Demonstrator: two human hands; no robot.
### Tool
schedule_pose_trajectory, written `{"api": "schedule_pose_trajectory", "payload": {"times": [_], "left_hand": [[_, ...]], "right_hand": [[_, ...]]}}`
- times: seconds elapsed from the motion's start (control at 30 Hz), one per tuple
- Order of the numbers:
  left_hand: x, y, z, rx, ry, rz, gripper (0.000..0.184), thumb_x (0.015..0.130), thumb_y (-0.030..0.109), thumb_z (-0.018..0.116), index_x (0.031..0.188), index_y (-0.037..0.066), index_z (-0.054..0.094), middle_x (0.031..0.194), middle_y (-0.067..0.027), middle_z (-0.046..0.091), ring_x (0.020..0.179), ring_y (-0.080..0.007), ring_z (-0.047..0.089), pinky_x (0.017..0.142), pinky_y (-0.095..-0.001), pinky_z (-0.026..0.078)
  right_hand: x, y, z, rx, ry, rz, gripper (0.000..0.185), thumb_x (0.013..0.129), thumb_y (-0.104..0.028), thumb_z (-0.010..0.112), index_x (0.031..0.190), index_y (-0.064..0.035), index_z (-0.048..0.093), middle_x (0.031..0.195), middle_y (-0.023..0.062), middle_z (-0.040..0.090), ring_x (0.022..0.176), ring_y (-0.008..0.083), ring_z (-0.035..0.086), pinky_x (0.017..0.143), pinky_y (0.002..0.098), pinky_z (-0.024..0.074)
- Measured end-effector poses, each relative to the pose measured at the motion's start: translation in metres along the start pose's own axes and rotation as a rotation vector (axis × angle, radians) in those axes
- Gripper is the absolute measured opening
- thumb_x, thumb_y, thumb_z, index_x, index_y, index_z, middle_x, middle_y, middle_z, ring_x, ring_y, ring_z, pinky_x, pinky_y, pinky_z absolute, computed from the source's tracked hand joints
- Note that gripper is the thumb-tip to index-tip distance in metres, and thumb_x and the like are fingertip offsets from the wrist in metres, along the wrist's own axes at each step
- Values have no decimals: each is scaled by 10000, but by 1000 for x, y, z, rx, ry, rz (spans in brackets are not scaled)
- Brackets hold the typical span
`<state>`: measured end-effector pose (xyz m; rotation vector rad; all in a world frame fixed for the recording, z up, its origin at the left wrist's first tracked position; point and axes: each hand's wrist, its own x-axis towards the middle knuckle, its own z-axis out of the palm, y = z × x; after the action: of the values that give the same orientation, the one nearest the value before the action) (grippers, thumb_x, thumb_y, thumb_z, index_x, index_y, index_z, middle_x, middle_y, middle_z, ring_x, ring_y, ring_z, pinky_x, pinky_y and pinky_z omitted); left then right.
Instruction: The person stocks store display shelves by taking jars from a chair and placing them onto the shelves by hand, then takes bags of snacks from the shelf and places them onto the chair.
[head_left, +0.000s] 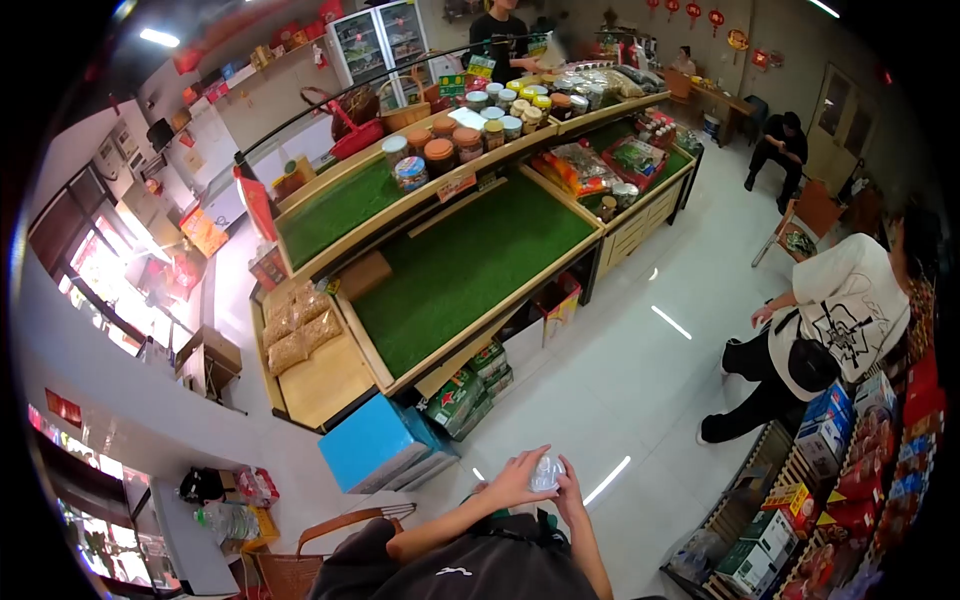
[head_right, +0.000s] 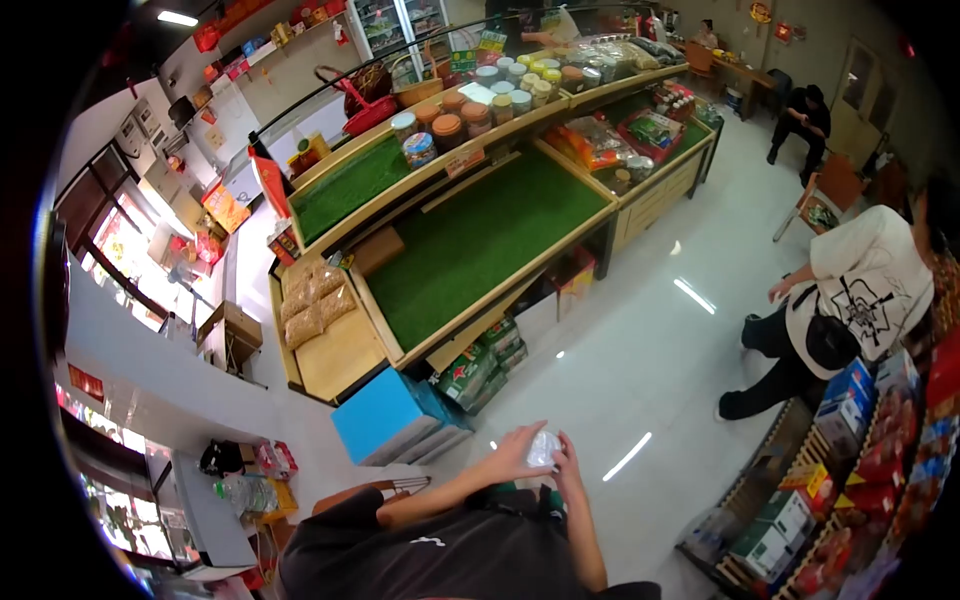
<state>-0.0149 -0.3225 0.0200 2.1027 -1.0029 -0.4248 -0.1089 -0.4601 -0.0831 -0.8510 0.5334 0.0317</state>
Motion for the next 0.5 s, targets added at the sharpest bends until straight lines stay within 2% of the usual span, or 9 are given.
{"api": "schedule_pose_trajectory", "payload": {"times": [0.07,0.1,0.13,0.17,0.23,0.33,0.37,0.47,0.5], "left_hand": [[21,-10,17,-197,19,-42,854,719,408,734,1377,63,313,1245,-227,449,1140,-376,468,969,-421,384],[28,-17,26,-308,28,-87,741,807,382,673,1375,58,325,1289,-204,428,1191,-323,447,1002,-391,362],[38,-19,30,-323,17,-73,741,807,382,673,1375,58,325,1289,-204,428,1191,-323,447,1002,-391,362],[48,-23,32,-496,-14,-157,692,841,364,640,1376,57,327,1304,-190,417,1208,-296,431,1013,-376,350],[69,-34,34,-819,-100,-264,603,907,328,563,1388,60,315,1350,-149,375,1246,-241,385,1030,-343,327],[94,-47,22,-921,-15,-183,615,915,335,546,1401,64,285,1375,-143,346,1258,-243,370,1036,-352,321],[108,-58,16,-848,6,-116,647,898,287,581,1410,62,256,1376,-137,342,1260,-237,364,1026,-352,337],[147,-74,-17,-905,106,-115,669,877,225,615,1409,57,246,1369,-134,350,1254,-231,372,998,-353,373],[161,-79,-30,-812,154,-155,675,860,187,636,1401,48,257,1352,-135,361,1234,-234,396,971,-350,402]], "right_hand": [[-8,-20,8,95,93,-47,746,770,-436,589,1389,-136,301,1323,103,429,1193,262,466,952,461,428],[-4,-20,2,95,118,-59,746,770,-436,589,1389,-136,301,1323,103,429,1193,262,466,952,461,428],[3,-23,-2,190,68,-87,748,771,-448,584,1384,-128,298,1330,111,424,1205,266,459,963,463,422],[12,-27,-6,279,10,-114,751,772,-461,578,1378,-121,296,1338,118,419,1216,271,452,974,465,417],[30,-45,-3,227,44,-141,797,746,-461,594,1397,-133,270,1344,125,407,1228,281,434,959,469,424],[55,-79,16,143,68,-147,833,723,-479,604,1404,-143,260,1361,131,389,1252,286,408,971,472,410],[71,-83,16,168,36,-111,812,733,-487,591,1395,-137,277,1356,132,399,1247,285,416,983,475,397],[122,-120,50,137,-72,-50,759,773,-509,539,1370,-95,322,1341,136,428,1224,283,445,1006,486,371],[142,-135,62,118,-113,-12,745,789,-520,518,1360,-78,334,1331,139,439,1220,286,449,1005,487,374]]}}
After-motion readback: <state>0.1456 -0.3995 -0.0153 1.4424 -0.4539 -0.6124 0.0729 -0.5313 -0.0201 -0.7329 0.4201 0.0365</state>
